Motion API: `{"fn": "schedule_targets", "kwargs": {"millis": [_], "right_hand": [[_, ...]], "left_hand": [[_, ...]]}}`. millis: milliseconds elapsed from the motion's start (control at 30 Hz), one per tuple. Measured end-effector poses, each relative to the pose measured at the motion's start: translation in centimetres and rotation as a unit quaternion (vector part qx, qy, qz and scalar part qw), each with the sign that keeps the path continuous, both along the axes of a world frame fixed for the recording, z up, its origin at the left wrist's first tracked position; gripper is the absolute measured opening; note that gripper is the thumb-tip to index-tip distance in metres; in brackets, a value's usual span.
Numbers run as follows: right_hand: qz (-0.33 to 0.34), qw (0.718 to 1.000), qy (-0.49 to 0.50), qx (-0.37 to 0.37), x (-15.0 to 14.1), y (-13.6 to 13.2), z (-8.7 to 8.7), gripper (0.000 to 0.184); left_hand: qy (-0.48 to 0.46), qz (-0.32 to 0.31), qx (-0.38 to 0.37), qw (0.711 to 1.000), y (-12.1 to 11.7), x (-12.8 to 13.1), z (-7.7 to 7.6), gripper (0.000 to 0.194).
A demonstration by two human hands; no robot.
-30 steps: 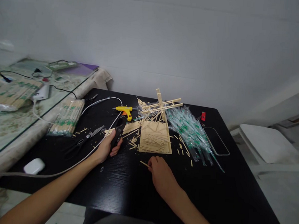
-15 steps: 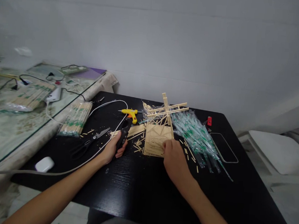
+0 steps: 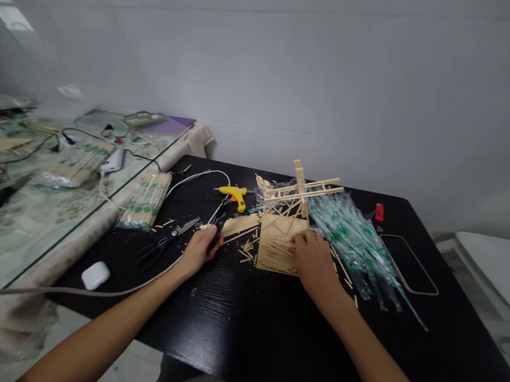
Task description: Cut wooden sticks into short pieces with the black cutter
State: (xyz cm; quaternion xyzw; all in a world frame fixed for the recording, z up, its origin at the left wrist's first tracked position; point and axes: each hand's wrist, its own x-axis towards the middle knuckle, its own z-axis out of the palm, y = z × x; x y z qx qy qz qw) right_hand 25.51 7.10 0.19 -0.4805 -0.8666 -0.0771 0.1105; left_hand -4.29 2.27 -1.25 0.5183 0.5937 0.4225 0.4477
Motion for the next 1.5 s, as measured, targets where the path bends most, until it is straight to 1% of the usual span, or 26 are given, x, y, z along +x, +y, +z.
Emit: {"fn": "schedule_targets", "kwargs": {"millis": [67,133,200,267,367,467,533,633,767,900,967,1067,1200,1267,1367,1500], "right_hand": [[-0.002,0.999,0.032,0.008,0.0,-0.3,0.4,0.013],[0.0,0.997,0.07,0.016,-0.2,-0.8,0.7,0.015],[0.018,0.994,0.108,0.008,-0.7,-1.7,0.9,0.018],[0.044,0.987,0.153,-0.011,-1.3,-2.8,1.0,0.02],[0.079,0.97,0.224,-0.042,-2.5,-4.7,1.0,0.019],[0.098,0.953,0.272,-0.096,-3.7,-6.3,0.7,0.015],[0.108,0.943,0.288,-0.129,-4.3,-7.0,0.5,0.015],[0.11,0.933,0.306,-0.155,-4.8,-7.6,0.1,0.015],[0.105,0.925,0.32,-0.177,-4.9,-7.6,-0.2,0.014],[0.097,0.918,0.329,-0.198,-4.9,-7.3,-0.4,0.014],[0.091,0.917,0.331,-0.203,-5.0,-7.3,-0.5,0.014],[0.09,0.913,0.339,-0.211,-5.2,-7.3,-0.8,0.015],[0.089,0.899,0.369,-0.216,-5.6,-7.7,-1.4,0.015],[0.079,0.888,0.387,-0.235,-5.9,-8.0,-1.6,0.017],[0.064,0.872,0.399,-0.277,-6.2,-8.4,-1.9,0.023],[0.041,0.863,0.409,-0.293,-6.2,-8.3,-2.1,0.027]], "left_hand": [[0.084,0.031,0.03,0.996,0.1,-0.8,0.6,0.056],[0.179,0.047,0.037,0.982,0.2,-1.4,0.9,0.044],[0.281,0.049,0.02,0.958,0.4,-1.8,0.9,0.036],[0.358,0.041,-0.004,0.933,0.7,-1.9,0.7,0.034],[0.424,0.028,-0.033,0.905,0.9,-1.8,0.4,0.028],[0.468,0.016,-0.046,0.882,1.0,-1.6,0.5,0.024],[0.487,0.006,-0.048,0.872,1.0,-1.5,0.7,0.024],[0.504,-0.005,-0.05,0.862,1.0,-1.5,1.0,0.025],[0.514,-0.015,-0.051,0.856,1.0,-1.5,1.2,0.026],[0.52,-0.025,-0.044,0.853,1.0,-1.4,1.5,0.021],[0.521,-0.027,-0.042,0.852,1.0,-1.4,1.5,0.021],[0.52,-0.029,-0.045,0.853,1.0,-1.5,1.3,0.026],[0.515,-0.024,-0.05,0.855,1.1,-1.6,1.0,0.028],[0.512,-0.019,-0.054,0.857,1.2,-1.6,0.9,0.026],[0.507,-0.014,-0.062,0.859,1.3,-1.6,0.9,0.03],[0.501,-0.01,-0.062,0.863,1.2,-1.7,0.9,0.031]]}}
